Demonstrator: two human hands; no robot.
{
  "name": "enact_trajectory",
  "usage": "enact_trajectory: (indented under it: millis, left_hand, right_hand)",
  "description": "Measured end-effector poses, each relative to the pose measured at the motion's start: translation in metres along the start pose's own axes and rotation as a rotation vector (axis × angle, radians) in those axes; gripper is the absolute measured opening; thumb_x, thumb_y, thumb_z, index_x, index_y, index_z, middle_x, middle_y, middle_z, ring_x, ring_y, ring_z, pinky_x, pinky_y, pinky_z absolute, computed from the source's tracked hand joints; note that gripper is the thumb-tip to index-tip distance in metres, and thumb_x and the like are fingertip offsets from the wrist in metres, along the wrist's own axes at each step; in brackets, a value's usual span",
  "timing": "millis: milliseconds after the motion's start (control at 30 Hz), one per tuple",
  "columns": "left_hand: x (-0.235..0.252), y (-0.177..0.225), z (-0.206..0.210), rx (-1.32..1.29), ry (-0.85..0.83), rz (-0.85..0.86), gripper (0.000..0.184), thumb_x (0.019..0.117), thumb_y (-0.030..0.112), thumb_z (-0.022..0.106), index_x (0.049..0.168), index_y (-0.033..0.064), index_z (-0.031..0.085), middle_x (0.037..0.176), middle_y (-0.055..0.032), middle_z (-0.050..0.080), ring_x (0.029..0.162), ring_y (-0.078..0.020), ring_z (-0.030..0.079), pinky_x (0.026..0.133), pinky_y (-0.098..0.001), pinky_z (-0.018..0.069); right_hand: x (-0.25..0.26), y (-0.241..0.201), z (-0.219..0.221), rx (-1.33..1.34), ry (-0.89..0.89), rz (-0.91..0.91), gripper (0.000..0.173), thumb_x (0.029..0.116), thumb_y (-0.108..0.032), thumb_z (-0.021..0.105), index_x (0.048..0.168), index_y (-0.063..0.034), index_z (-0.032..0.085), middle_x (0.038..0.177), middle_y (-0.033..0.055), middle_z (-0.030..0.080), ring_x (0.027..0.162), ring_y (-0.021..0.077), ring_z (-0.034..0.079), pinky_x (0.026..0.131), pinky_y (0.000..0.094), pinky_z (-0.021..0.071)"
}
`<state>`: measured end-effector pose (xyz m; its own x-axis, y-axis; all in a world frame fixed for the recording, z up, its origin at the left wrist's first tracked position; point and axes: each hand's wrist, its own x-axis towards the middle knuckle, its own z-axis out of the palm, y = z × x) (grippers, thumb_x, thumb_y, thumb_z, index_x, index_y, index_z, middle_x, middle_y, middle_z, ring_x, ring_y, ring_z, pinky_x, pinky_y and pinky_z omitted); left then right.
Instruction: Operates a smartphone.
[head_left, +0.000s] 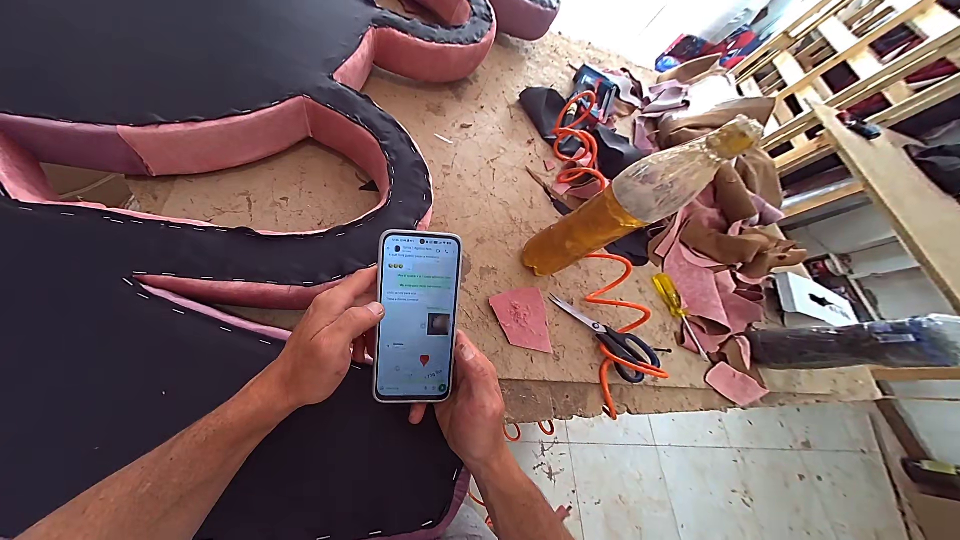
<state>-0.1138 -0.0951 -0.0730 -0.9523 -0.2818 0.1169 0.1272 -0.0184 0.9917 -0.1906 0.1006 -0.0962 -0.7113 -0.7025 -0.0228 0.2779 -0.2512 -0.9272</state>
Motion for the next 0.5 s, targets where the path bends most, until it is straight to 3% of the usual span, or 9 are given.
enact_trajectory:
  millis: [500]
  left_hand:
    - [0.0007,-0.0014,-0.0002,-0.009,0.011,-0.008,0.047,0.1048,0.016,0.028,0.143,0.0078,0.054,0.102,-0.0066,0.073,0.075,-0.0142,0.070,0.058,-0.0271,0.0595]
  right_hand:
    - [0.0012,-0.0012,-0.0014,0.016,-0.014,0.009,0.048,0.1088,-0.046,0.035,0.121,-0.0091,0.064,0.097,0.0154,0.071,0.059,0.0186,0.068,0.046,0.0323,0.0585]
